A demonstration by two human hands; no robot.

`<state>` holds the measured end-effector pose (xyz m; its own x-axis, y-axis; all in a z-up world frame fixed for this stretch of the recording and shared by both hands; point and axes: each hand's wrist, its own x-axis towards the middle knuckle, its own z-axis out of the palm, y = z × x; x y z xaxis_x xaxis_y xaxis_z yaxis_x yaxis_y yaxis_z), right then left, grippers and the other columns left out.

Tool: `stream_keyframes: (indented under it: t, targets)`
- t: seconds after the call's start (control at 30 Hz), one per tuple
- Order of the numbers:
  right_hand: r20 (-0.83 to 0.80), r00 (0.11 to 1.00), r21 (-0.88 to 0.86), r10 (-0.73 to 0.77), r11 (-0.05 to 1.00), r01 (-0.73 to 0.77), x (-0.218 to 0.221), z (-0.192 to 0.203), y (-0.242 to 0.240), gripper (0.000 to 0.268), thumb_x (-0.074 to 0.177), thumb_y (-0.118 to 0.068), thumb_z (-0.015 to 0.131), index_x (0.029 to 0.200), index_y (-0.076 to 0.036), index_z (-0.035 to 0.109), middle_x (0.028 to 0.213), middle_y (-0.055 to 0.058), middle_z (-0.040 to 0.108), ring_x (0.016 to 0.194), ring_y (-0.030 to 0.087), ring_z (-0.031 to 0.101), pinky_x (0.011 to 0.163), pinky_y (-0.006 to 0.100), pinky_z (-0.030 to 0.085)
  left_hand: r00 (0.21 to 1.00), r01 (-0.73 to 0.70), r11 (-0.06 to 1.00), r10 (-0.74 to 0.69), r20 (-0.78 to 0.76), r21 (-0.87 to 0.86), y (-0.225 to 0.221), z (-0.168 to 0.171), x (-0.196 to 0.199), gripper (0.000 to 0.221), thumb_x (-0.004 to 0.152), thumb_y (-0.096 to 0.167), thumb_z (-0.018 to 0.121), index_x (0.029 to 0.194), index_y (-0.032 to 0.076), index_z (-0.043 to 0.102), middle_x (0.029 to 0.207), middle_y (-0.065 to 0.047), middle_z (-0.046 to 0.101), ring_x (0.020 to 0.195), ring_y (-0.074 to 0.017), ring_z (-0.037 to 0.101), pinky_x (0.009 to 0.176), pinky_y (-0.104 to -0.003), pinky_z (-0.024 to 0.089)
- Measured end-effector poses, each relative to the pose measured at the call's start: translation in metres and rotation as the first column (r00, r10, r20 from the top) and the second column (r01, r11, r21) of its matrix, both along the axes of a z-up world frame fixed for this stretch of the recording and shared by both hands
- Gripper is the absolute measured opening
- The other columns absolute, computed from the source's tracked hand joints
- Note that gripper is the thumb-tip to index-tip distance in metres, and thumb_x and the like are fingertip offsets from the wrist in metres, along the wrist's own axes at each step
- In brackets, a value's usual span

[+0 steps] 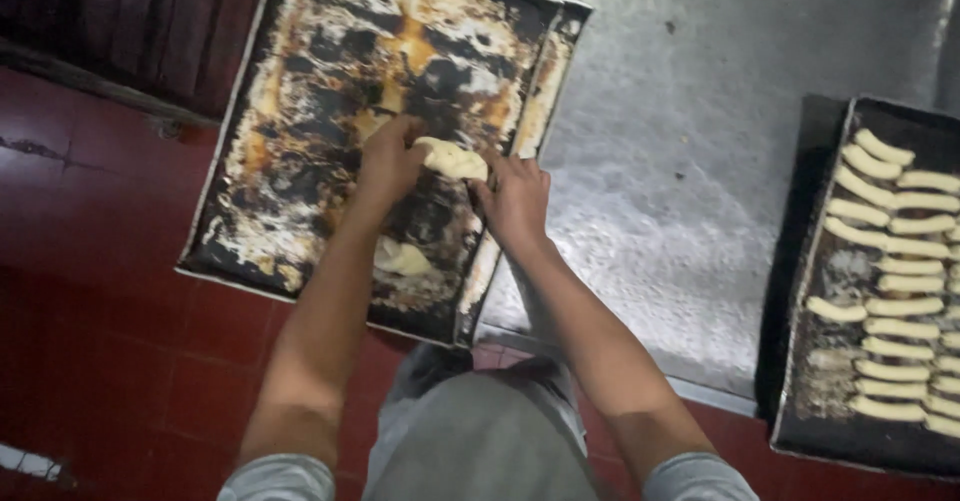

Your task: Braiding strips of dough into small loaves and placing them on a baking tray.

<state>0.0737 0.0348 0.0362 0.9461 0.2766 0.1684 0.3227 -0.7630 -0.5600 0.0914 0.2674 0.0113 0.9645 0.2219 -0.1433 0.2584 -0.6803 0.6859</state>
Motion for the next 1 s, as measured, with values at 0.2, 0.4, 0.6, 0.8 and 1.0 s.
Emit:
stream_keyframes:
  t: [0.2, 0.4, 0.6, 0.8, 1.0]
  targets:
    - [0.014, 1.0, -0.205, 0.014, 0.979, -0.011, -0.024, 0.045, 0.018, 0.089, 0.082, -0.047, 0.082, 0.155, -0.009, 0.047, 0.135, 0.018, 0.063, 0.115, 0.038, 0.059, 0.091, 0.051, 0.042, 0.986, -0.03, 0.993, 0.049, -0.159, 0.118, 0.032, 0.065, -0.041, 0.037, 0.103, 0.026, 0.067, 0.133, 0.005, 0.068, 0.136, -0.02, 0.062, 0.127, -0.0389, 0.06, 0.103, -0.05, 0.052]
    - [0.108, 0.917, -0.171, 0.384, 0.916, -0.363, -0.113, 0.003, 0.038, 0.045, 0.075, -0.046, 0.085, 0.103, -0.013, 0.073, 0.092, 0.007, 0.065, 0.085, 0.03, 0.06, 0.077, 0.046, 0.042, 0.897, 0.205, 0.977, -0.21, -0.388, -0.055, 0.04, 0.095, -0.135, 0.044, 0.099, 0.025, 0.066, 0.134, -0.002, 0.065, 0.135, -0.028, 0.062, 0.125, -0.0466, 0.061, 0.101, -0.055, 0.052]
    - [0.041, 0.947, -0.094, 0.317, 0.945, -0.313, -0.103, 0.015, 0.028, 0.032, 0.075, -0.041, 0.083, 0.098, -0.021, 0.074, 0.082, -0.002, 0.062, 0.082, 0.024, 0.06, 0.078, 0.042, 0.041, 0.908, 0.053, 0.973, -0.14, -0.396, -0.224, 0.029, 0.142, -0.142, 0.046, 0.103, 0.019, 0.059, 0.142, -0.005, 0.056, 0.145, -0.029, 0.05, 0.138, -0.0509, 0.046, 0.115, -0.061, 0.039]
    - [0.001, 0.965, 0.012, 0.261, 0.965, -0.261, -0.077, 0.025, 0.016, 0.067, 0.077, -0.051, 0.084, 0.125, -0.006, 0.07, 0.096, 0.017, 0.071, 0.088, 0.037, 0.066, 0.077, 0.047, 0.045, 0.958, 0.19, 0.978, -0.166, -0.235, 0.084, 0.023, 0.136, -0.127, 0.042, 0.1, 0.03, 0.068, 0.124, -0.004, 0.07, 0.125, -0.027, 0.065, 0.131, -0.0445, 0.055, 0.117, -0.057, 0.031]
    - [0.164, 0.967, -0.348, 0.194, 0.929, -0.127, 0.012, -0.004, 0.017, 0.071, 0.07, -0.041, 0.09, 0.131, -0.014, 0.066, 0.105, 0.007, 0.068, 0.1, 0.03, 0.061, 0.084, 0.047, 0.043, 0.993, -0.03, 0.991, 0.013, -0.121, -0.133, 0.015, 0.021, -0.025, 0.055, 0.104, 0.043, 0.055, 0.141, 0.004, 0.06, 0.131, -0.023, 0.064, 0.126, -0.0442, 0.059, 0.109, -0.057, 0.042]
